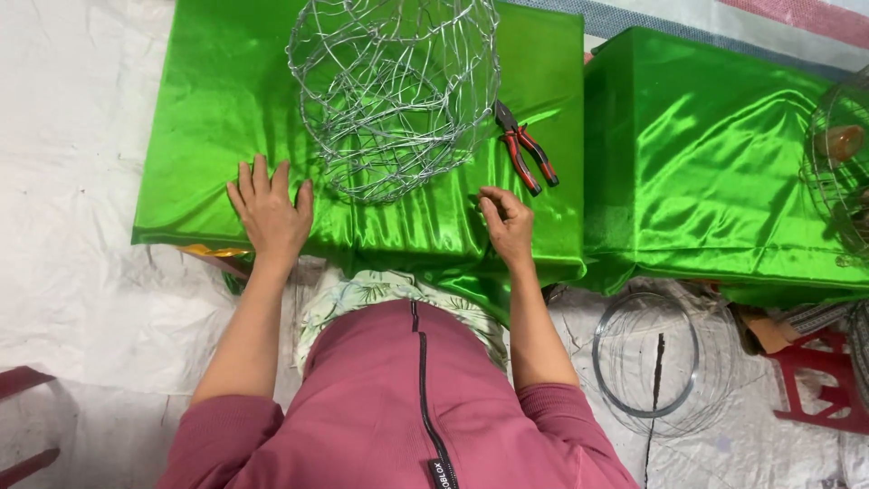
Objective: The person shapes a wire mesh into a basket form by hand, repeatedly bending and twisting the wire to secure the structure. They adjust the basket's shape and tighten connections throughout the process.
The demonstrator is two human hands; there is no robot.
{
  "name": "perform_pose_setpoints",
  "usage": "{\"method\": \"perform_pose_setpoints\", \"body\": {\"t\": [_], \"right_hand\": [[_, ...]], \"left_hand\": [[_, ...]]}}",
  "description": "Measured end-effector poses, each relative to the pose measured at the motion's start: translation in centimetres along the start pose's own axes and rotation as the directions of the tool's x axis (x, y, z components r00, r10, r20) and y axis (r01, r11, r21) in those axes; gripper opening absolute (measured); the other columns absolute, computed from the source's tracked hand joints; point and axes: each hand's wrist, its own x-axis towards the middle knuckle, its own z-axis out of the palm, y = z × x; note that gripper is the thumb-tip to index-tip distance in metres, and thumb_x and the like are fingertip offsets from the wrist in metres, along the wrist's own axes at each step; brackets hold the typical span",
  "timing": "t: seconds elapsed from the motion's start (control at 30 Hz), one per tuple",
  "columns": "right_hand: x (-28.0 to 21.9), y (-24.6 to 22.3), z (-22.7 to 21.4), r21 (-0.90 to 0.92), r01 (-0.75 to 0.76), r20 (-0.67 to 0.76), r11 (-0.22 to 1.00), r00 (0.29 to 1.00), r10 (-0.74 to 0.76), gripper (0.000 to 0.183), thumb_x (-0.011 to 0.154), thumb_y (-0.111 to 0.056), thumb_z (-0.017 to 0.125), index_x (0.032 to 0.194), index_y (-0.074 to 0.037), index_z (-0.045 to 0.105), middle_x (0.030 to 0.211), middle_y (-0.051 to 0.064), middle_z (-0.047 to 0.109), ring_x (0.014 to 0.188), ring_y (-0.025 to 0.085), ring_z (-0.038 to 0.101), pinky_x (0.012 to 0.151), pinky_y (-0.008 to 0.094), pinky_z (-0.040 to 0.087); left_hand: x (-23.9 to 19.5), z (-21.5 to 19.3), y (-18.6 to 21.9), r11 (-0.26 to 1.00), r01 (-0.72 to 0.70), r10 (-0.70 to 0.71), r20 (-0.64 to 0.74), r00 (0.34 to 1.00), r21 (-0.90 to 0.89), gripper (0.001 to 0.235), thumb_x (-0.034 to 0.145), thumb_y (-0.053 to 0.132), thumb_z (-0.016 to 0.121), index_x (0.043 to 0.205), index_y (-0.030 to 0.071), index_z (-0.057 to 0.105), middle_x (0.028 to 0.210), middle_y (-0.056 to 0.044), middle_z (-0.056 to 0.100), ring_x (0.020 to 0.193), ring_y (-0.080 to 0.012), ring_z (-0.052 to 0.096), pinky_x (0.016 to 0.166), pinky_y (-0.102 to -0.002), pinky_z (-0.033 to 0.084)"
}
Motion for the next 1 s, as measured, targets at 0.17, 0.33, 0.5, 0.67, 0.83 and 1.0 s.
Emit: {"method": "perform_pose_setpoints", "body": {"t": [0.17, 0.33, 0.5, 0.67, 0.83, 1.0], "right_hand": [[0.1, 0.1, 0.0, -0.017, -0.007, 0.007, 1.000, 1.000, 0.007, 0.017, 0.097, -0.004, 0.070, 0.113, -0.001, 0.076, 0.091, 0.016, 0.076, 0.079, 0.022, 0.074, 0.069, 0.035, 0.061], [0.2, -0.3, 0.2, -0.044, -0.017, 0.010, 0.999, 1.000, 0.018, 0.016, 0.098, -0.005, 0.071, 0.113, -0.002, 0.077, 0.091, 0.016, 0.077, 0.079, 0.022, 0.074, 0.069, 0.035, 0.061], [0.1, -0.1, 0.3, -0.020, -0.037, -0.007, 0.999, 0.999, 0.037, 0.016, 0.099, -0.007, 0.070, 0.113, -0.003, 0.077, 0.091, 0.014, 0.076, 0.079, 0.017, 0.071, 0.071, 0.033, 0.061], [0.0, 0.0, 0.3, -0.038, -0.014, 0.000, 0.999, 1.000, 0.014, 0.016, 0.099, -0.005, 0.069, 0.113, -0.002, 0.077, 0.091, 0.015, 0.076, 0.079, 0.018, 0.071, 0.070, 0.034, 0.060], [-0.2, 0.6, 0.4, -0.043, -0.002, -0.022, 0.999, 1.000, 0.001, 0.016, 0.098, -0.004, 0.070, 0.112, -0.002, 0.077, 0.091, 0.016, 0.076, 0.079, 0.018, 0.071, 0.069, 0.034, 0.060], [0.0, 0.5, 0.4, -0.028, -0.009, -0.031, 1.000, 0.999, 0.008, 0.016, 0.098, -0.004, 0.069, 0.112, -0.003, 0.078, 0.090, 0.015, 0.077, 0.077, 0.016, 0.071, 0.069, 0.032, 0.060]], "left_hand": [[-0.1, 0.4, -0.1, 1.000, 0.002, -0.002, -0.015, 1.000, -0.003, 0.047, 0.095, 0.035, 0.076, 0.131, 0.005, 0.073, 0.144, -0.026, 0.058, 0.138, -0.0492, 0.046, 0.110, -0.068, 0.027], [0.1, 0.2, -0.2, 0.999, 0.010, -0.011, -0.021, 1.000, -0.034, 0.045, 0.098, 0.035, 0.075, 0.131, 0.004, 0.073, 0.144, -0.028, 0.058, 0.139, -0.0505, 0.045, 0.111, -0.069, 0.025], [-0.2, 0.5, -0.4, 1.000, -0.013, 0.012, -0.051, 0.999, -0.020, 0.047, 0.097, 0.034, 0.078, 0.132, 0.003, 0.073, 0.144, -0.028, 0.058, 0.139, -0.0510, 0.044, 0.110, -0.070, 0.025], [-0.4, 1.1, -0.7, 0.999, -0.027, 0.025, -0.088, 0.996, -0.019, 0.046, 0.096, 0.035, 0.080, 0.129, 0.004, 0.075, 0.141, -0.029, 0.061, 0.137, -0.0511, 0.046, 0.110, -0.070, 0.024], [-0.5, 1.1, -0.8, 0.999, -0.046, 0.044, -0.100, 0.994, -0.019, 0.047, 0.094, 0.035, 0.081, 0.128, 0.003, 0.076, 0.141, -0.029, 0.062, 0.137, -0.0511, 0.047, 0.110, -0.070, 0.025], [-0.5, 1.1, -0.7, 0.998, -0.058, 0.057, -0.102, 0.993, -0.008, 0.047, 0.093, 0.034, 0.081, 0.128, 0.004, 0.076, 0.142, -0.028, 0.061, 0.137, -0.0505, 0.048, 0.109, -0.070, 0.027]]}}
